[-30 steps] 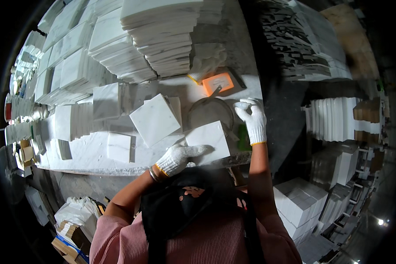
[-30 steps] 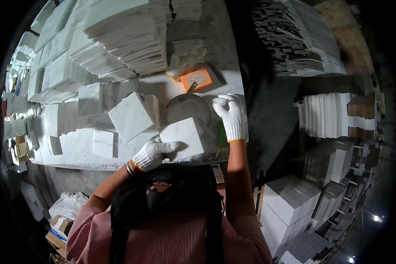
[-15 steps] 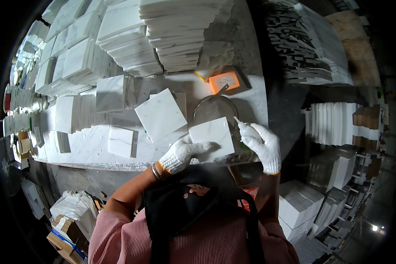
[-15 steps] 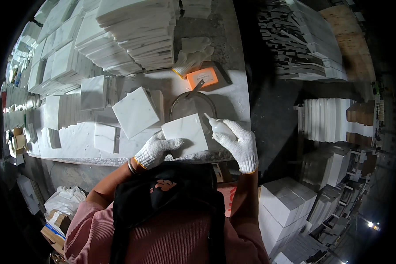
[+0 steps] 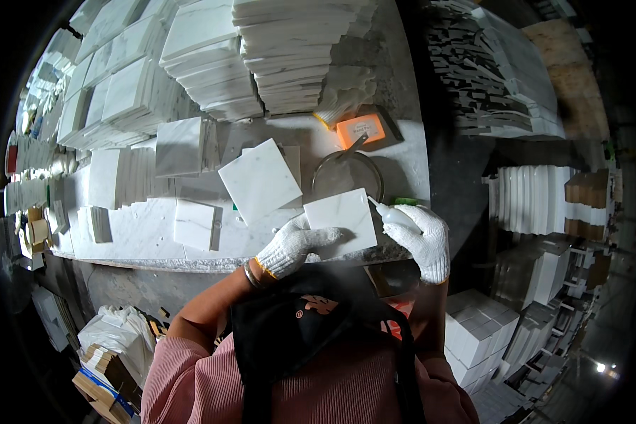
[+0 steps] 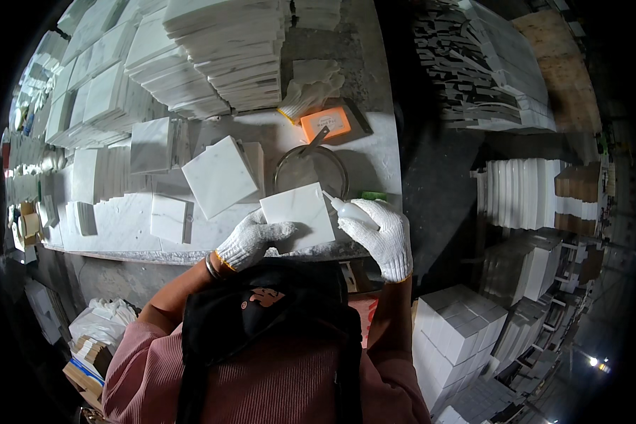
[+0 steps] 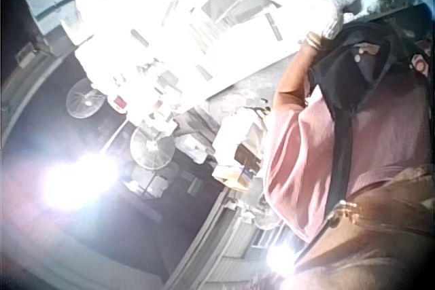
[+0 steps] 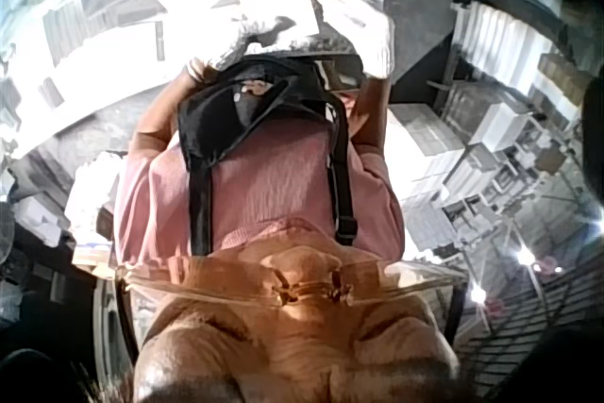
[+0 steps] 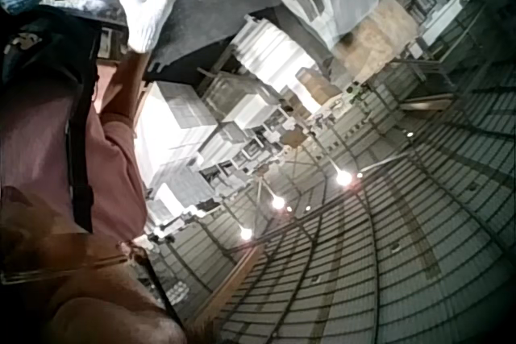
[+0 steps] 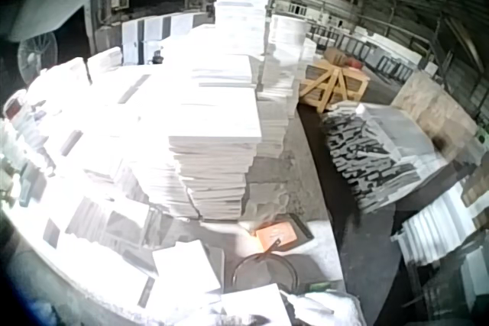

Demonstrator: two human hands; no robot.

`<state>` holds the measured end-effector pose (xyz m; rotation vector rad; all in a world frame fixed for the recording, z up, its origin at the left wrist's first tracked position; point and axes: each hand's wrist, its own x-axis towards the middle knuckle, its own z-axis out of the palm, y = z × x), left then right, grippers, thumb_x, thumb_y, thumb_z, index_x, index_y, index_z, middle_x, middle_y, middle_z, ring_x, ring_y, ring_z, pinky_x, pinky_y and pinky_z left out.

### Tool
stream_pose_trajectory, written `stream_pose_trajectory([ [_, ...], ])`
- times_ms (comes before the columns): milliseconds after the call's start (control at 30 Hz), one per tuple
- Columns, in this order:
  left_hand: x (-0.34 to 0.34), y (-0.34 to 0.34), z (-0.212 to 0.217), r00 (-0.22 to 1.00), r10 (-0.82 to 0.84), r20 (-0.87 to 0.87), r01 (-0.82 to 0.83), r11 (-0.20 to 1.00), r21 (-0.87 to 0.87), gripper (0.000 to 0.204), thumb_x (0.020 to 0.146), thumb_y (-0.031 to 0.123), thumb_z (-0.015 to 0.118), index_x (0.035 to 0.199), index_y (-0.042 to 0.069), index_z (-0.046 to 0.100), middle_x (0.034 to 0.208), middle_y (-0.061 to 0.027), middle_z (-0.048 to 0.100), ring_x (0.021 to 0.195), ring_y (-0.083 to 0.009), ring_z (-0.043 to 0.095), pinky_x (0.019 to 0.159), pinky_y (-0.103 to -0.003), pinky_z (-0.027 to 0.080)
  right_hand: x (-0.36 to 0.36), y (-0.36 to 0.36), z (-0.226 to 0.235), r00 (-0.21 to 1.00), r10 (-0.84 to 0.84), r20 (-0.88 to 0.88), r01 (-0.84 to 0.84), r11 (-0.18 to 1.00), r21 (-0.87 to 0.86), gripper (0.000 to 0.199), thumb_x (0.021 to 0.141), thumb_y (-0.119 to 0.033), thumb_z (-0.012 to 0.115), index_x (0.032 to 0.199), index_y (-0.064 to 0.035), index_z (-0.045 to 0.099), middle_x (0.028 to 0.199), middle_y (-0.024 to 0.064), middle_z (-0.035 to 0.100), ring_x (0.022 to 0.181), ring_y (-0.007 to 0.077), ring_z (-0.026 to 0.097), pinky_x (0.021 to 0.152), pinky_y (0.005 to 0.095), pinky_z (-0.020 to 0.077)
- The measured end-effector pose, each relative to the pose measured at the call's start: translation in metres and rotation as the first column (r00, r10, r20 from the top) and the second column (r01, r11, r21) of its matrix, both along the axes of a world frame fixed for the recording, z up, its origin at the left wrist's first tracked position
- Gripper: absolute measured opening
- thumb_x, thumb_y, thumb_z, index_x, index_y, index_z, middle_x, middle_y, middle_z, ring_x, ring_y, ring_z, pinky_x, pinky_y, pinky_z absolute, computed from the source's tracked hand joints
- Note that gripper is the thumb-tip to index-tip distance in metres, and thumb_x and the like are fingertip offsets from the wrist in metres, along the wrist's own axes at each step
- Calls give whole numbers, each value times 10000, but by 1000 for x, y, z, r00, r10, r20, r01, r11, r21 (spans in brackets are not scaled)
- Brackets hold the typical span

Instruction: The person repeatedly picks up white square tiles from a stack, uses a small tool to scrape or smooth the edges, and then uses a green block to rub the edges. The person handles the tiles one at a time, placing them back on the stack after finishing each one.

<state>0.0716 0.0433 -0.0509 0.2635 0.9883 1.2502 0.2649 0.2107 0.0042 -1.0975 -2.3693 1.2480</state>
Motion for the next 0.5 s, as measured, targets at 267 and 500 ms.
stream_pose_trajectory([
  [267,-2,-1,0,998,-50,-41,51,998,20,380,941,308,671,1172,7,680,1039,-55,719,761,-95,586,701,-251,489,1,0,-3,1000,9,-23,-8,999,33,350,736,-166,837,1021,-1,719,925,151,718,815,269,709,734,342,555],
  [500,0,0,-1,1000,-20,-15,20,999,24,379,948,312,662,1174,8,684,1040,-46,719,763,-91,582,700,-246,488,3,1,-5,1000,9,-18,-9,999,37,348,734,-164,839,1018,-2,719,926,154,718,816,276,710,734,343,555],
])
